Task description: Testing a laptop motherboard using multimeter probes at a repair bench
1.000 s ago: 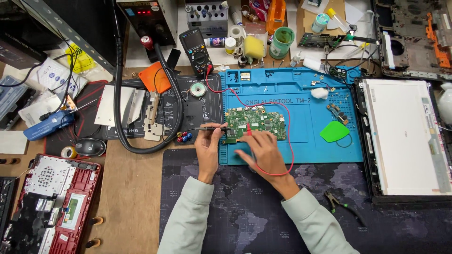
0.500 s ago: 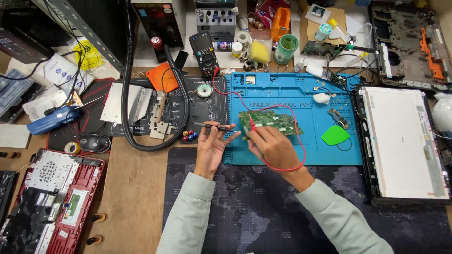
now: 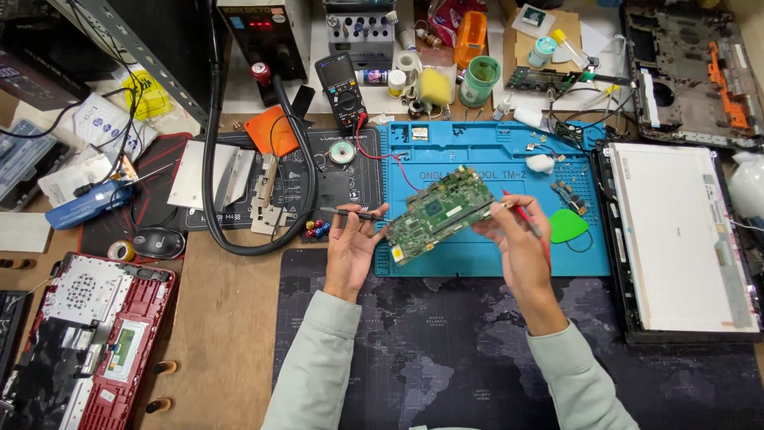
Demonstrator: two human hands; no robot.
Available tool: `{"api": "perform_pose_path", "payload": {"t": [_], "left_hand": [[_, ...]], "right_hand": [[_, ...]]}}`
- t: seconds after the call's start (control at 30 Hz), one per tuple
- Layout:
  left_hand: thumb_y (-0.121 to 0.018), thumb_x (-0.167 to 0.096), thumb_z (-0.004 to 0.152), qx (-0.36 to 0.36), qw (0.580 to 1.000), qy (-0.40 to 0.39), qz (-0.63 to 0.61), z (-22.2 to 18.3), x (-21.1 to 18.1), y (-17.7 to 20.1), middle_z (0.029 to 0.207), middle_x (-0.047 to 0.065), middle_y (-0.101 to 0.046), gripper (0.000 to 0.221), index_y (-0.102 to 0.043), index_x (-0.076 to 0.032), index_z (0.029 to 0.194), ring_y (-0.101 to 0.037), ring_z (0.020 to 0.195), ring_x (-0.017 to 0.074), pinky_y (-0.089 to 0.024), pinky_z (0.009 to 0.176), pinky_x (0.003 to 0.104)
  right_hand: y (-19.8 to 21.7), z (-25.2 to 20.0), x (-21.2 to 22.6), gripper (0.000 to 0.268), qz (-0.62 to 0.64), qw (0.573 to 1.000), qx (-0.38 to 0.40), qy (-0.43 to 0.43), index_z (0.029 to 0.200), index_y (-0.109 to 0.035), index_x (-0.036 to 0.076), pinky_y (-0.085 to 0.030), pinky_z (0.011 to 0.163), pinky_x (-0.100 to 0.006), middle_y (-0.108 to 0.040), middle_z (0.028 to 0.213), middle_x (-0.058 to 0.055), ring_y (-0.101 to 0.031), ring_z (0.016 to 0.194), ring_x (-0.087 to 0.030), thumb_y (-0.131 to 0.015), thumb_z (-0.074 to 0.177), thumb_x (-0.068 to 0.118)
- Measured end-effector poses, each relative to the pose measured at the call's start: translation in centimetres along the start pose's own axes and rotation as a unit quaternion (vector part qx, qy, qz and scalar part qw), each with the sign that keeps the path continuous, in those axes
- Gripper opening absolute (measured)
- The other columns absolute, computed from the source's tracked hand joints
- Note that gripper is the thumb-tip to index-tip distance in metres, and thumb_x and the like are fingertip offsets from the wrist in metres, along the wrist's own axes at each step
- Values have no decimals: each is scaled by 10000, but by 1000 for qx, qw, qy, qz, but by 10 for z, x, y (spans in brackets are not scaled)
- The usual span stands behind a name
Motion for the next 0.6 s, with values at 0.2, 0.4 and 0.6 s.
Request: {"api": "perform_pose_path", "payload": {"t": [0.2,0.4,0.6], "left_hand": [[-633,-178,1094,-4,998,-33,50,4,-6,3,1088,261,-796,124,-616,-91,1181,-684,1298,438,-562,1099,522],[-647,-120,1075,26,985,-65,155,-3,-18,-38,1060,278,-799,108,-639,-40,1147,-722,1233,413,-480,1180,572],[-651,-91,1073,40,970,-76,228,-2,-23,-48,1073,269,-800,108,-666,-16,1150,-722,1238,392,-462,1191,582]], "right_hand": [[20,-12,-24,205,-239,969,67,-3,1045,-648,31,-627,797,-356,-655,929,-89,-718,844,-188,-791,906,76],[9,-18,-3,96,-455,864,208,54,962,-666,99,-569,897,-450,-785,916,-125,-775,983,-273,-747,916,75],[7,-7,21,159,-476,813,292,165,926,-660,93,-596,856,-429,-776,974,-153,-760,1001,-348,-763,932,213]]}}
Point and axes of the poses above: each hand's wrist, its own z-axis towards the middle knuckle, its own y-axis out of the back of the hand, x = y × z, the point moved 7 cm from there along z, towards the middle knuckle
